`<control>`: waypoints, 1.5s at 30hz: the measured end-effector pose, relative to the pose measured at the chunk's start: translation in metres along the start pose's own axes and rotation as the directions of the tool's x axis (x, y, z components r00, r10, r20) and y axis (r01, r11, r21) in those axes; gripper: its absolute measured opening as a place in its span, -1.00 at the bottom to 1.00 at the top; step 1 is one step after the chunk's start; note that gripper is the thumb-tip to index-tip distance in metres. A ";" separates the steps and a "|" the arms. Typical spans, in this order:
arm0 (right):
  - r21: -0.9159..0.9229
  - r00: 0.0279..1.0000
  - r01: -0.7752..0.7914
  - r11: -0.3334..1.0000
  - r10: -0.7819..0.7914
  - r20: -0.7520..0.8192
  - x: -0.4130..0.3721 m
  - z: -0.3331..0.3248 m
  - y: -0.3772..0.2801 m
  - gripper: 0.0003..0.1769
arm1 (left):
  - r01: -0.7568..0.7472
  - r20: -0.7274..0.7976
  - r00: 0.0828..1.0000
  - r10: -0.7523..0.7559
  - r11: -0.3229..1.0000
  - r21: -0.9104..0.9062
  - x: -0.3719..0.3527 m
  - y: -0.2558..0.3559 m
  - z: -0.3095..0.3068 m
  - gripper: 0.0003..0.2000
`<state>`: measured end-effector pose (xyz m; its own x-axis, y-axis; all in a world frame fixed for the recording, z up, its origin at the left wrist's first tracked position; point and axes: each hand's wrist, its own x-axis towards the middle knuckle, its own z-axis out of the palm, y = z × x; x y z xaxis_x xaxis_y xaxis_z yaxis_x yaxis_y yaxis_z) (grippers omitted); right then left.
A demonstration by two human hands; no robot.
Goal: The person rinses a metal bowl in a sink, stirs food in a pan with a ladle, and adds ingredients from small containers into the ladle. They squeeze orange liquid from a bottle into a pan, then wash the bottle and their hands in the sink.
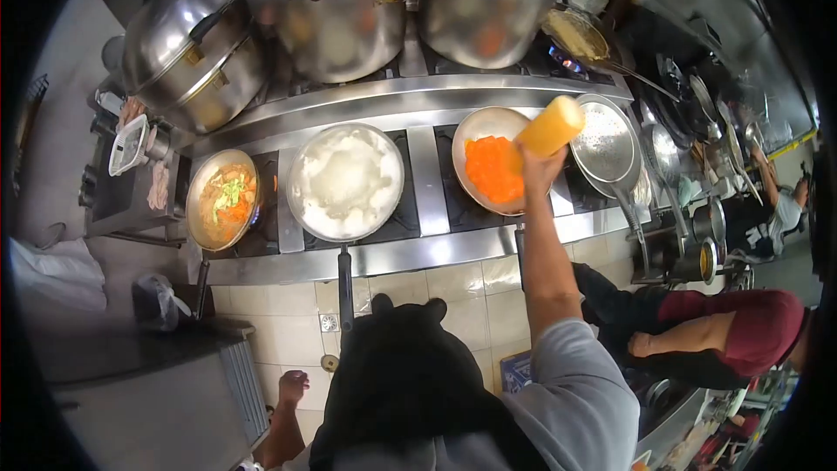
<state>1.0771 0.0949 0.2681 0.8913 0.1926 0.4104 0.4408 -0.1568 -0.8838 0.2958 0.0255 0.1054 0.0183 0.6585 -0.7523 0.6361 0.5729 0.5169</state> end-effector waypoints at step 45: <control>0.361 -0.124 0.377 0.853 -0.340 0.932 -0.688 0.267 -0.414 -0.43 | -0.920 -0.624 -0.073 0.778 0.190 0.344 0.081 0.285 -0.582 -0.26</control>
<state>0.2529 0.2863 0.2914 -0.3587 0.9326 0.0399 0.6736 0.2882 -0.6806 0.0291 0.5260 0.4293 0.0124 0.7025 0.7116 0.3689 -0.6647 0.6497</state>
